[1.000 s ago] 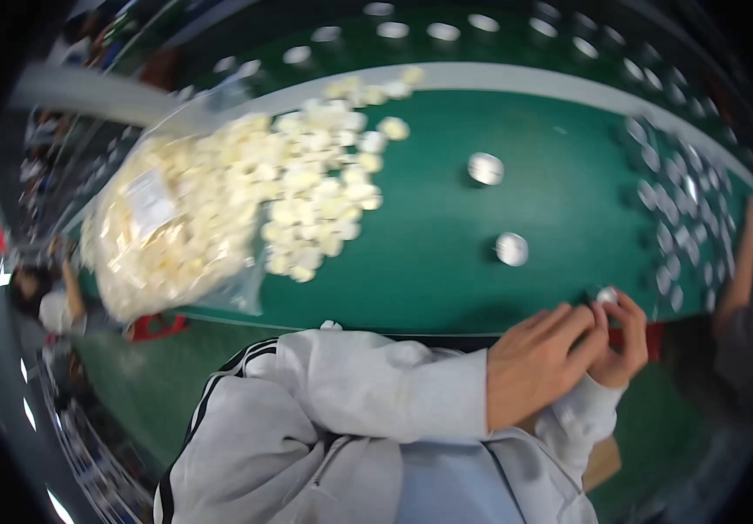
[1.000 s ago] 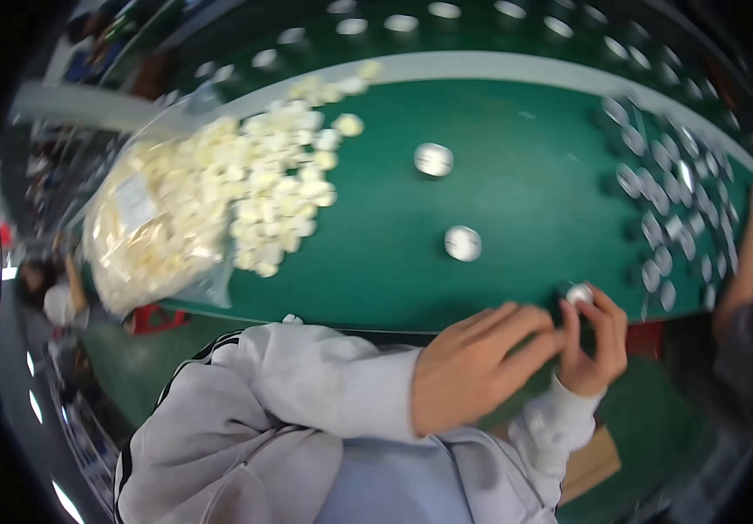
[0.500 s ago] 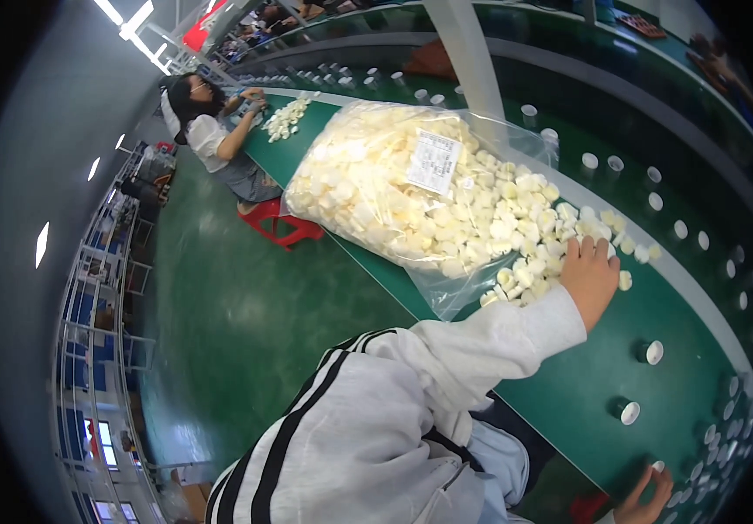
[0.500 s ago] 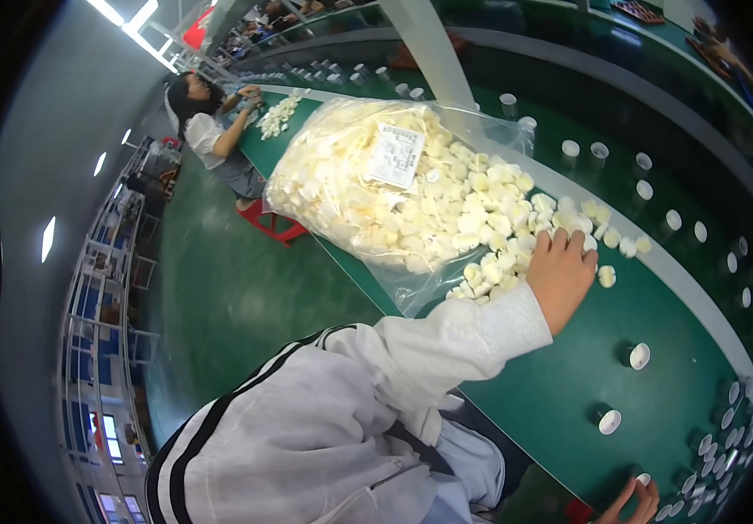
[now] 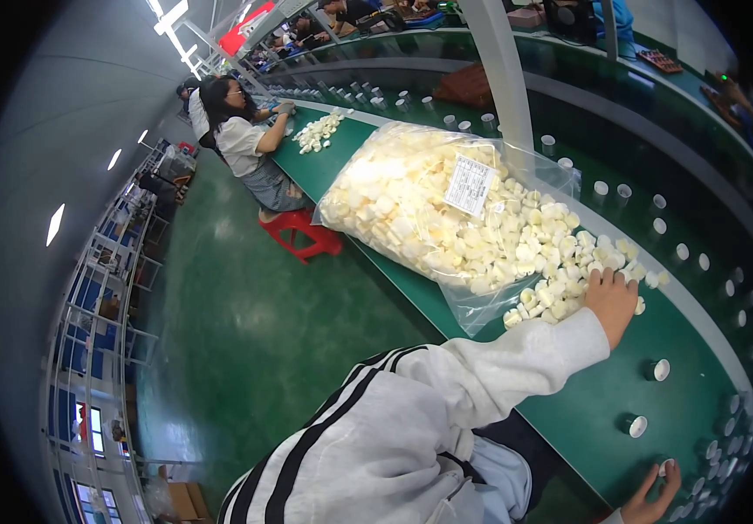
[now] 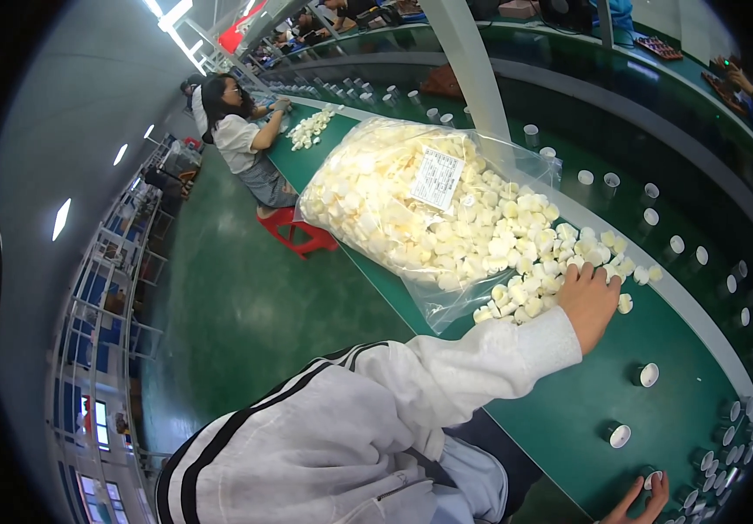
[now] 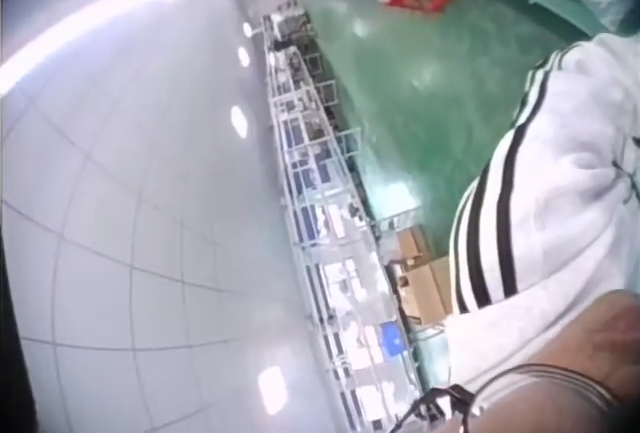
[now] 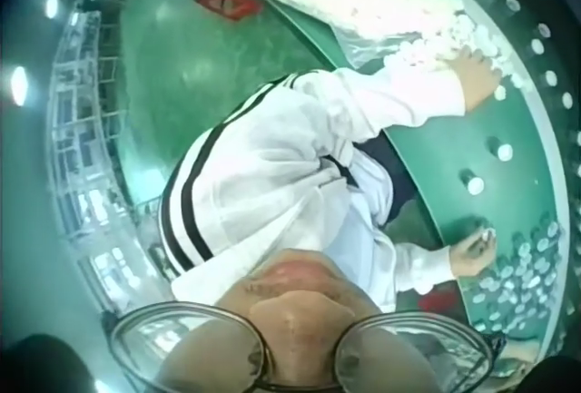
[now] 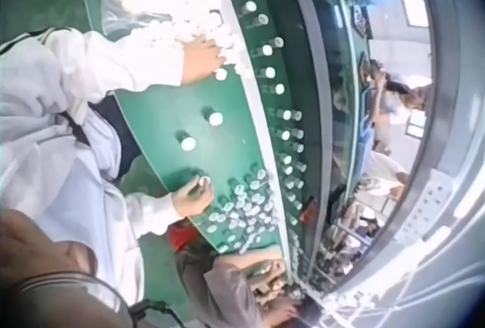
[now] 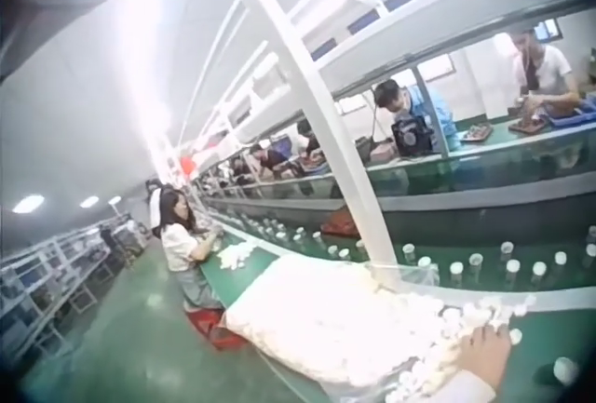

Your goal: The person inserts small white plastic components into silver metal cups by hand on an assembly line.

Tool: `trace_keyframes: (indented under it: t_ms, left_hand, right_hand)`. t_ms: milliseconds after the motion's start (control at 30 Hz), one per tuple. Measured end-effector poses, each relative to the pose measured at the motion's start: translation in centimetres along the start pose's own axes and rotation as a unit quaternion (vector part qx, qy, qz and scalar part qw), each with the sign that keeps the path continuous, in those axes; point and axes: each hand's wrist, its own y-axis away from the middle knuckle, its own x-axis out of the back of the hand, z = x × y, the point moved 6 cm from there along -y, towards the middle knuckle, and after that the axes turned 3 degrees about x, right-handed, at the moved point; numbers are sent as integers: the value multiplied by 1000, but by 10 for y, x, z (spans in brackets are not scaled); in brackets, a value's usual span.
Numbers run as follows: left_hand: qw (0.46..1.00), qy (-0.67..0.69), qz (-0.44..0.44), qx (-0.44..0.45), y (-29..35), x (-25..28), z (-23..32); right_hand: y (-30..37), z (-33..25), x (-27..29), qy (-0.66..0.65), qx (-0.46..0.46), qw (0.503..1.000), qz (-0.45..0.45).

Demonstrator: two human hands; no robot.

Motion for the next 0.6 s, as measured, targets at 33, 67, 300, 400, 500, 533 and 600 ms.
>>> trace_keyframes:
  t_ms: [33, 67, 300, 400, 500, 533, 600]
  left_hand:
    - [1000, 1, -2, -1, 0, -3, -1]
    - [999, 23, 24, -3, -1, -3, -3]
    - [978, 202, 52, -22, -4, 8, -23]
    - [955, 278, 95, -32, 1, 29, -12]
    - [892, 441, 66, -77, 9, 56, 25]
    - [853, 510, 34, -104, 16, 65, 41]
    - [785, 606, -87, -97, 34, 65, 65]
  right_hand:
    - [0, -4, 3, 10, 1, 1000, -1]
    - [0, -8, 1, 13, -1, 1000, -2]
    - [-4, -20, 18, 54, 19, 998, 32]
    - [-7, -24, 39, 75, 33, 995, 59]
    - [12, 3, 58, -14, -20, 996, 88]
    - [5, -4, 64, -27, -33, 994, 96]
    - [-6, -29, 55, -103, -121, 985, 69]
